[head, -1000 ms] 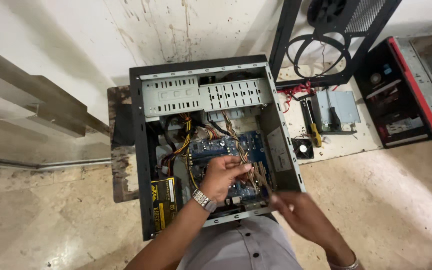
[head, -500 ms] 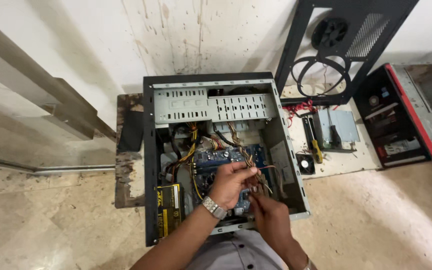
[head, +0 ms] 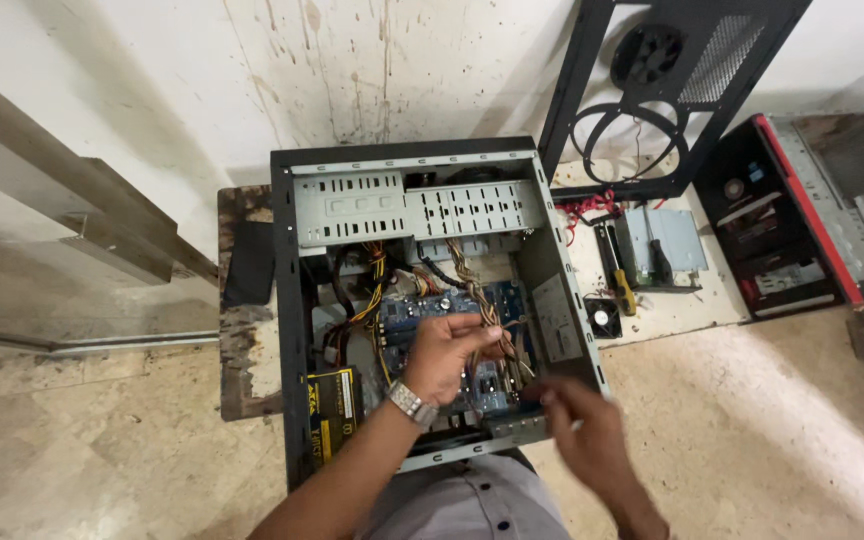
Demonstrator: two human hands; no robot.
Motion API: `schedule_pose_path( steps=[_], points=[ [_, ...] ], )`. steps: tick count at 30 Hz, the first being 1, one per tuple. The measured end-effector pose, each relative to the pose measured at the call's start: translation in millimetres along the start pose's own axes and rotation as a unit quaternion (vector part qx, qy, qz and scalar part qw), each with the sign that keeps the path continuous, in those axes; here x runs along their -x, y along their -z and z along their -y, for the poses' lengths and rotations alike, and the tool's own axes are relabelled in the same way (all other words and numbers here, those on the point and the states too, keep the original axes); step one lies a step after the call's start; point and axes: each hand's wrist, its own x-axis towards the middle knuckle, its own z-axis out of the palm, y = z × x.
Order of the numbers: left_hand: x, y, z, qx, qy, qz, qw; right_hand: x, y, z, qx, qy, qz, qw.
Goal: The person works inside an open computer case, handling and connecting various internal cables to the motherboard. They use a screwdriver to tighten screws on the motherboard and organize the wiring within the chassis.
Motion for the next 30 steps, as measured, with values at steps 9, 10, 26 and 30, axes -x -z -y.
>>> schedule_pose_path(
  steps=[9,10,26,30],
  points=[
    [-10,39,21,0.058,0.020,-0.024,0.998,-63,-34,-23,-0.037,0.135,-0.014,0.990],
    [-5,38,14,0.058,0.018,-0.027,0.998,-56,-30,-17,-0.038,0.136,-0.011,0.990],
    [-19,38,-8,-0.015,0.085,0.059,0.995,-38,30,12,-0.138,0.237,0.120,0.954],
    [-27,40,-13,-0.020,0.118,0.077,0.990,-31,15,-28,-0.033,0.282,0.084,0.955]
  ],
)
